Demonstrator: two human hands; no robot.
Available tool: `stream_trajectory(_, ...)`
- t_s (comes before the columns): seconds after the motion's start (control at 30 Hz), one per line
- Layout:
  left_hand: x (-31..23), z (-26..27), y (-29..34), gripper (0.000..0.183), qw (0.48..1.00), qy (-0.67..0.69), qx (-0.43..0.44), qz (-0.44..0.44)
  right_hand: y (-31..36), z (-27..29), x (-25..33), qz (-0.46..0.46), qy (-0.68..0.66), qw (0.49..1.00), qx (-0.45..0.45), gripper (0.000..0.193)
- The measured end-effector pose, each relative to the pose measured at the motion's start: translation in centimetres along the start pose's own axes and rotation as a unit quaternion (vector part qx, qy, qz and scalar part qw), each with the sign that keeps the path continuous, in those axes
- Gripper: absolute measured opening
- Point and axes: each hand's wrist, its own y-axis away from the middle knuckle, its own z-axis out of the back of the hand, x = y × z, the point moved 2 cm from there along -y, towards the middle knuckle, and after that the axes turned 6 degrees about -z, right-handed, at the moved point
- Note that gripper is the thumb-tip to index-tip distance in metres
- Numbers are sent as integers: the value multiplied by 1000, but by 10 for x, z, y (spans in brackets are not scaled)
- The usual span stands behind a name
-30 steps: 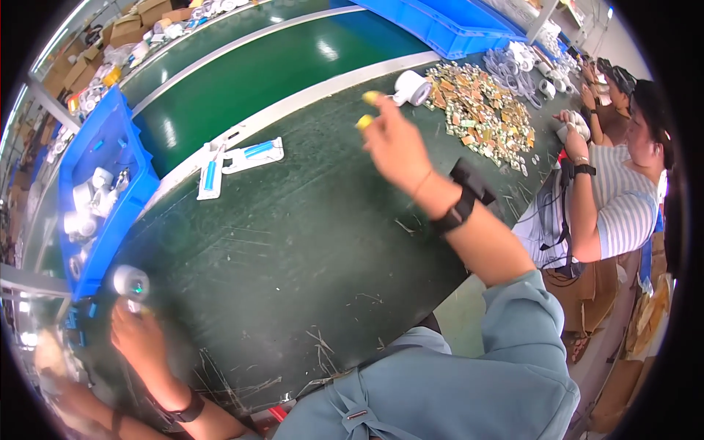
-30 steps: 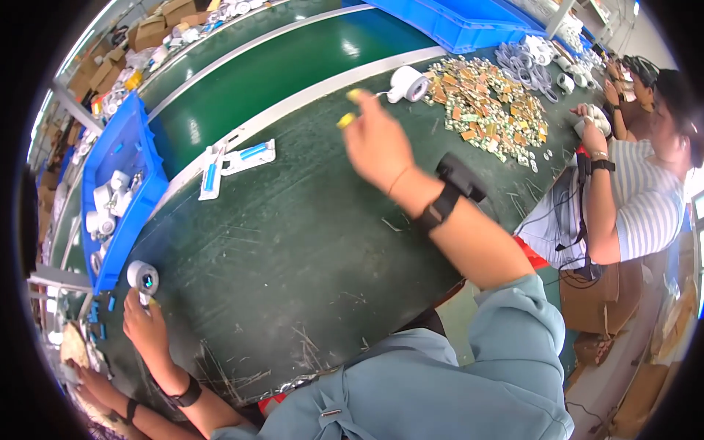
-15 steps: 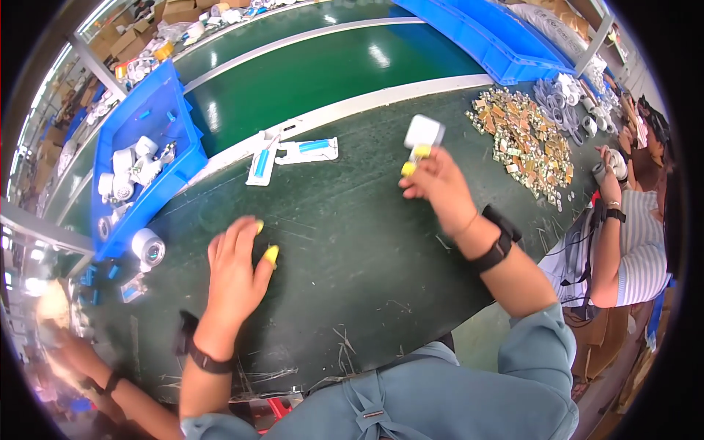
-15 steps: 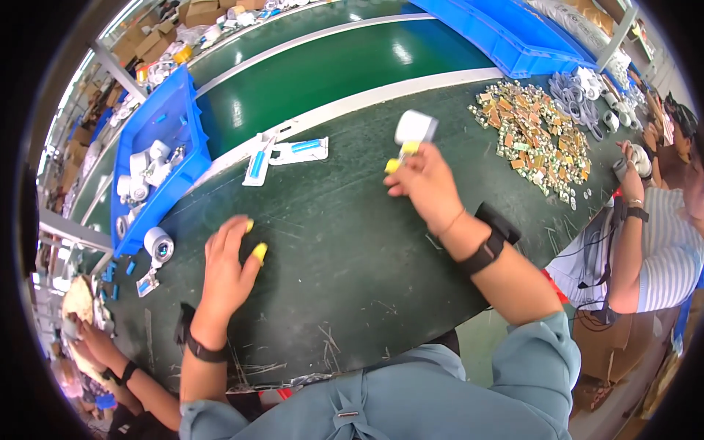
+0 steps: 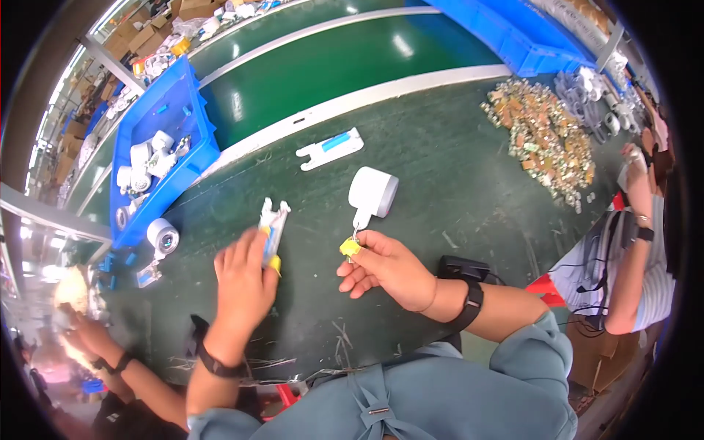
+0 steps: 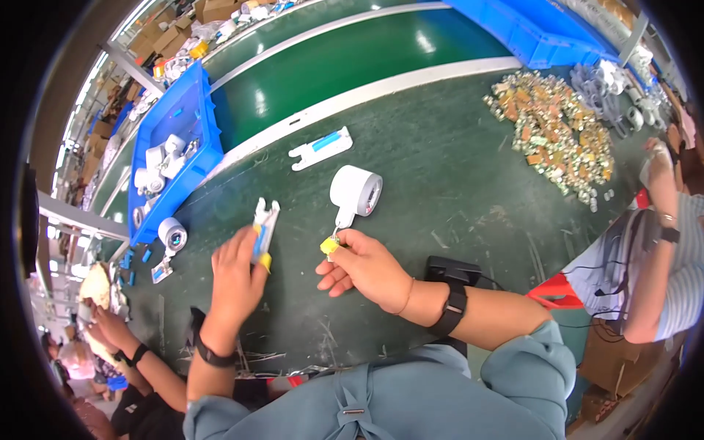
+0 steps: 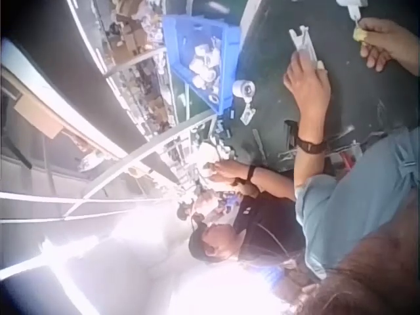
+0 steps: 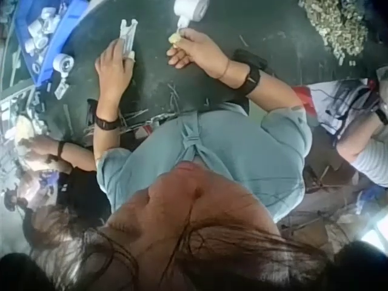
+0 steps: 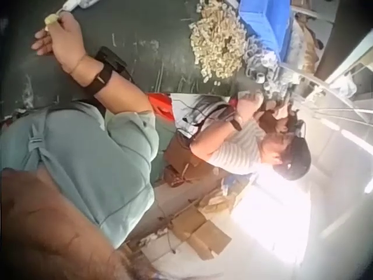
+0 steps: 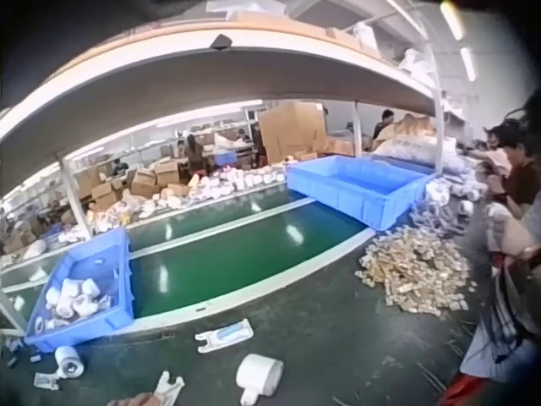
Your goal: Assembling small electronic and plastic components on a production line.
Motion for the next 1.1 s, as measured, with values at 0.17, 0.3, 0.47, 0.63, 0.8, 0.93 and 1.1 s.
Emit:
stream_trajectory(0.17, -24, 20, 20, 50, 999, 21, -21, 17, 2, -1, -7, 5, 41, 999, 29, 20)
stream_trajectory(0.3, -23, 14, 1, 45, 997, 67, -23, 27, 2, -1, -9, 34, 48, 998, 23, 20)
stream_trajectory(0.47, -24, -3, -9, 34, 996, 83, -19, -1, 2, -2, -12, 39, 46, 998, 16, 20)
stream_trajectory(0.63, -24, -8, -8, 29, 988, 155, -17, 3, 5, -4, -6, -21, 113, 993, 21, 18)
stream_trajectory(0.8, -28, -14, -4, 28, 962, 267, -32, -57, 4, -6, -13, 5, 161, 987, 25, 14)
stream_trajectory(0.93, -34, -18, -6, 24, 953, 294, -28, -67, 5, -8, -10, 27, 232, 972, 15, 14)
stream_trajectory(1.1, -36, -15, -9, 27, 949, 296, -21, -108, 6, -12, -11, 51, 305, 951, -3, 9)
